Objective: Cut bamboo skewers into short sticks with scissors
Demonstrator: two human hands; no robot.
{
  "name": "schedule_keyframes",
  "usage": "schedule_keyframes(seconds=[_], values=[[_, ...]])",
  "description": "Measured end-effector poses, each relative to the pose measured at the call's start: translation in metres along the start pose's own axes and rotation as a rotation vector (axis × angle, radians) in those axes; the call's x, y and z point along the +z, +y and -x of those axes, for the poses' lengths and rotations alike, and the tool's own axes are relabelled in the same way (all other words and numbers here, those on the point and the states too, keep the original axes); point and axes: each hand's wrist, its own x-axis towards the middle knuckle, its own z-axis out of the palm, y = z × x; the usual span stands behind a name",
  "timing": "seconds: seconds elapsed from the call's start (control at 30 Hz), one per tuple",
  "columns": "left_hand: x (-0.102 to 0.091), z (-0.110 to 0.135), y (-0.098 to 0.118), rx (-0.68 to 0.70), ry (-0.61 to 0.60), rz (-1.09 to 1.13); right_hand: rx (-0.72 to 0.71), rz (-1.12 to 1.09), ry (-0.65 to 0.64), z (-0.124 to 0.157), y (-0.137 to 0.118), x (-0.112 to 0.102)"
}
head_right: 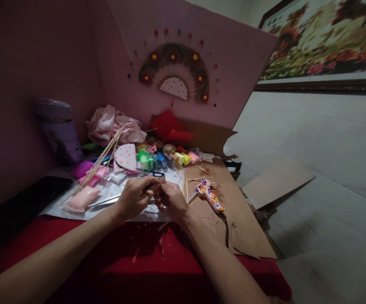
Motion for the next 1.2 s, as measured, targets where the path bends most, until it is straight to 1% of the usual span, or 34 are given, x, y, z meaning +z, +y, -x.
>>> schedule_keyframes(seconds=[0.2, 0.3, 0.5, 0.73, 0.9, 1.03, 1.2], values=[[-0.0002, -0.0004, 0.0011, 0.036, -0.027, -0.062, -0.013, 0.003, -0.013, 0.0007, 0.0043, -0.0002], [0.0014, -0.0003, 0.0005, 0.040, -0.014, -0.049, 0.002, -0.014, -0.005, 0.0013, 0.0047, 0.0013], [0.0055, -0.0007, -0.0004, -0.035, 0.011, 0.071, 0.032, -0.079, -0.031, 0.0012, 0.0020, 0.0048], [0.0067, -0.0010, -0.0059, -0.096, 0.126, 0.092, 0.089, -0.101, -0.104, 0.0032, -0.0021, 0.0049], [0.0023, 0.0008, -0.0019, -0.043, 0.026, 0.062, 0.112, -0.154, -0.101, 0.0014, -0.0015, 0.0021], [0.0010, 0.0011, 0.0000, -0.003, 0.006, 0.016, 0.087, -0.149, -0.094, 0.0007, -0.0012, 0.0019], [0.0002, 0.0008, 0.0004, 0.019, 0.007, -0.036, 0.064, -0.048, -0.048, 0.0014, -0.0018, 0.0035]])
